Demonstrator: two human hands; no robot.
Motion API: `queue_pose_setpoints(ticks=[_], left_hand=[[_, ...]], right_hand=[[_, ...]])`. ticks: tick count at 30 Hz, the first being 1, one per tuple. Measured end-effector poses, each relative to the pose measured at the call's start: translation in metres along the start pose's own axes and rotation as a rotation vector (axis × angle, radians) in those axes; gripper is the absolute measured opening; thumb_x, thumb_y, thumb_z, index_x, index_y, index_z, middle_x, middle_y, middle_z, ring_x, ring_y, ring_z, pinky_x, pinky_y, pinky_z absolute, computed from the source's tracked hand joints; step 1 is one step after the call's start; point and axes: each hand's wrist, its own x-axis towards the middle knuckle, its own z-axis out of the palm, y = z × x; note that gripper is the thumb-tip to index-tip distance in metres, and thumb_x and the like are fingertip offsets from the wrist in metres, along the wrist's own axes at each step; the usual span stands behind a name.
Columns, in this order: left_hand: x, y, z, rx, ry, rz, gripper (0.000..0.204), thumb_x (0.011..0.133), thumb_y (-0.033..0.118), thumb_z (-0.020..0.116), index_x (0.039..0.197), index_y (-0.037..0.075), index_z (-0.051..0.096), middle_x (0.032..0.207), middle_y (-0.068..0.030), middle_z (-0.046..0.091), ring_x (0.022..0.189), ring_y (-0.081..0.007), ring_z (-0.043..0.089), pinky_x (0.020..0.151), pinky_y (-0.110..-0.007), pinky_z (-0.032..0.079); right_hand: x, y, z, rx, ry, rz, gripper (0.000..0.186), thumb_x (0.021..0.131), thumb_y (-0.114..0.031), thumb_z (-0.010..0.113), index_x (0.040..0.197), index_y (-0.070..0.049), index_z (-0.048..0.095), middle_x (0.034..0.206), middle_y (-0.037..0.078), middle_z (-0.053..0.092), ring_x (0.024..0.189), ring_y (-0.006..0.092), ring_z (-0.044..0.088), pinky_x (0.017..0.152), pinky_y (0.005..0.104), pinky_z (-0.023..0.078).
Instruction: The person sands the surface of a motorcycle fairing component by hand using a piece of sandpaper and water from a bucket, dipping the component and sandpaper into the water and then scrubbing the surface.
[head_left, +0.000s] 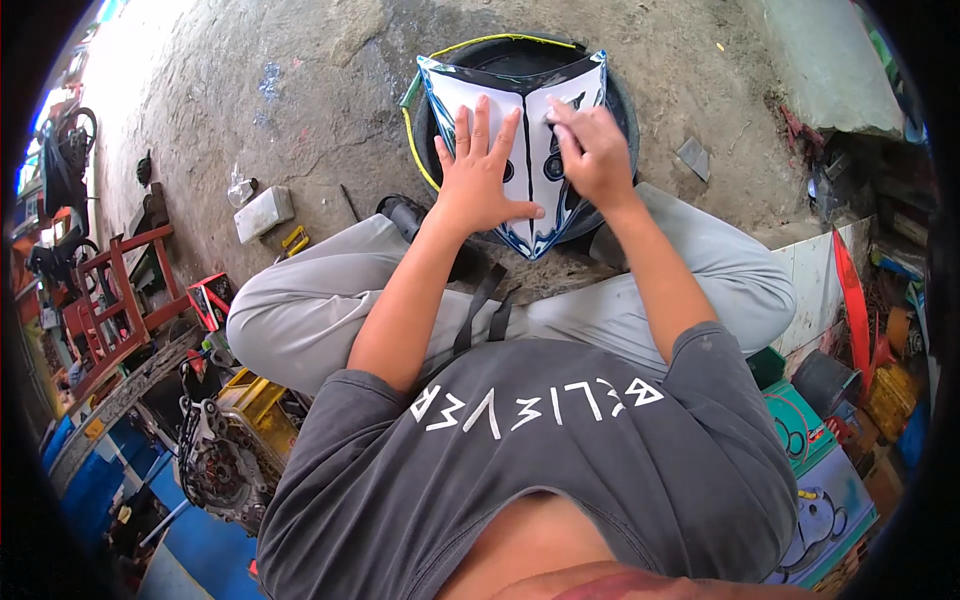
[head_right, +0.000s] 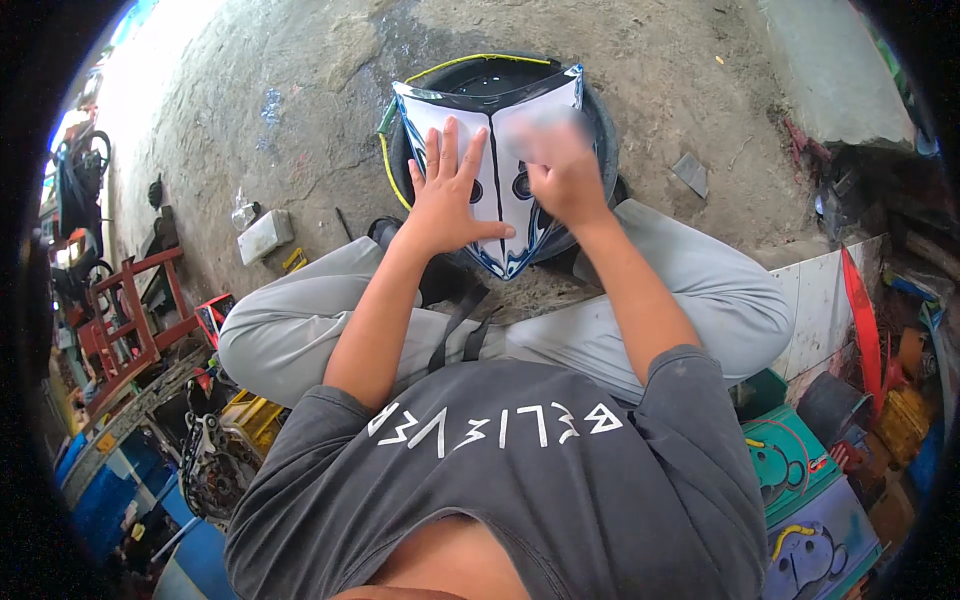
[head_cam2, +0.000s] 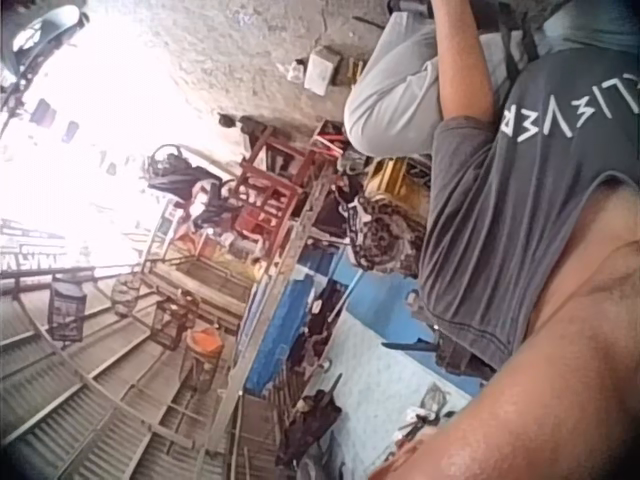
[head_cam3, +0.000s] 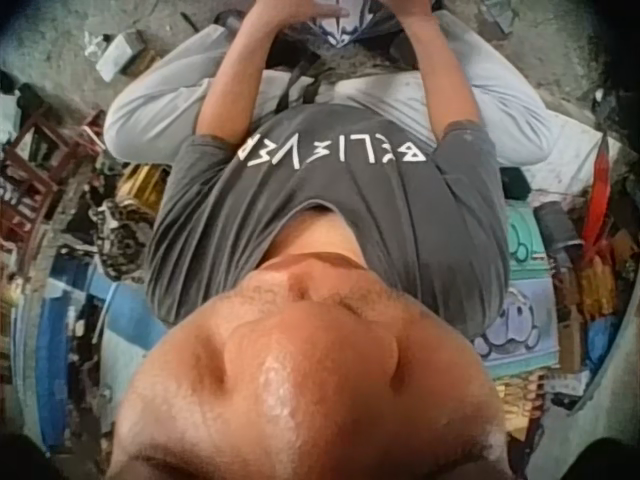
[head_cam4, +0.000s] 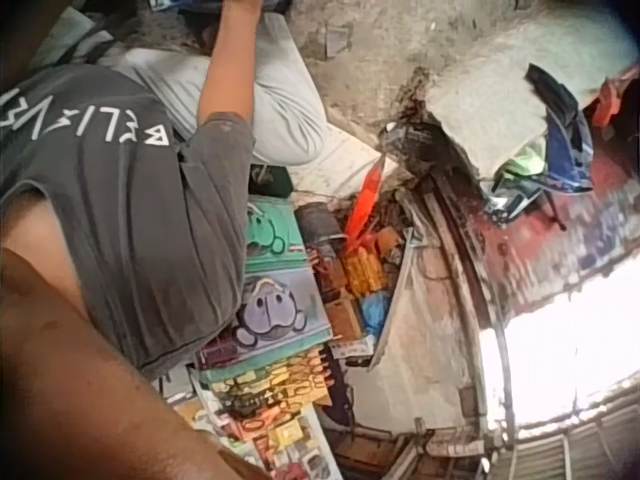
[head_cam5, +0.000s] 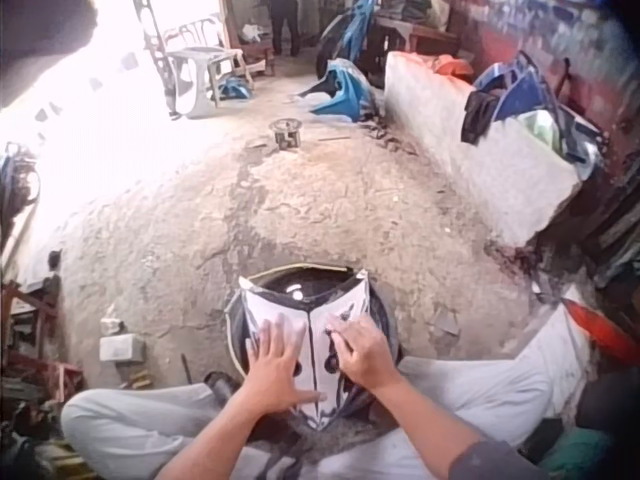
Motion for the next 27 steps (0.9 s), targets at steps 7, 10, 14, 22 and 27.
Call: queue_pose_setpoints(ticks=[7, 10, 14, 22, 27], left_hand=[[0.001, -0.002, 0.004, -0.006, 0.021, 0.011, 0.152, 0.054, 0.063, 0.099, 0.177, 0.025, 0.016, 0.182, -0.0259, -0.001, 0.166, -0.0532, -0.005, 0.121, -0.083, 0.010], [-0.001, -0.001, 0.003, -0.002, 0.007, 0.003, 0.153, 0.054, 0.063, 0.099, 0.177, 0.025, 0.016, 0.182, -0.0258, -0.001, 0.166, -0.0535, -0.005, 0.121, -0.083, 0.011], [-0.002, -0.003, 0.004, -0.014, 0.036, 0.008, 0.153, 0.053, 0.063, 0.099, 0.177, 0.026, 0.016, 0.182, -0.0249, -0.002, 0.166, -0.0532, -0.005, 0.121, -0.083, 0.010], [-0.001, 0.001, 0.001, -0.008, 0.012, 0.001, 0.153, 0.054, 0.064, 0.099, 0.177, 0.025, 0.016, 0.182, -0.0251, -0.002, 0.166, -0.0527, -0.005, 0.121, -0.082, 0.010], [-0.002, -0.001, 0.002, -0.009, 0.021, 0.003, 0.153, 0.054, 0.065, 0.099, 0.177, 0.025, 0.016, 0.182, -0.0254, -0.002, 0.166, -0.0525, -0.007, 0.121, -0.082, 0.009]], right_hand=[[0.000, 0.006, 0.001, -0.023, 0.031, -0.002, 0.039, 0.092, 0.004, 0.071, 0.129, -0.007, 0.076, 0.109, 0.010, 0.079, 0.098, 0.0294, 0.072, 0.087, 0.0409, 0.058], [-0.002, -0.016, 0.004, -0.013, -0.094, -0.124, 0.040, 0.091, 0.006, 0.070, 0.128, -0.007, 0.075, 0.110, 0.009, 0.079, 0.096, 0.0296, 0.070, 0.086, 0.0408, 0.058], [0.008, 0.007, -0.005, 0.088, -0.021, -0.052, 0.054, 0.088, 0.008, 0.068, 0.137, -0.011, 0.073, 0.103, 0.010, 0.076, 0.091, 0.0306, 0.066, 0.083, 0.0417, 0.056], [0.000, -0.007, 0.000, 0.098, -0.089, -0.076, 0.055, 0.087, 0.009, 0.070, 0.138, -0.011, 0.073, 0.099, 0.009, 0.075, 0.094, 0.0290, 0.068, 0.083, 0.0398, 0.057], [0.007, 0.016, -0.005, 0.038, 0.069, 0.055, 0.052, 0.089, 0.006, 0.071, 0.138, -0.011, 0.073, 0.100, 0.009, 0.076, 0.091, 0.0280, 0.069, 0.081, 0.0395, 0.057]])
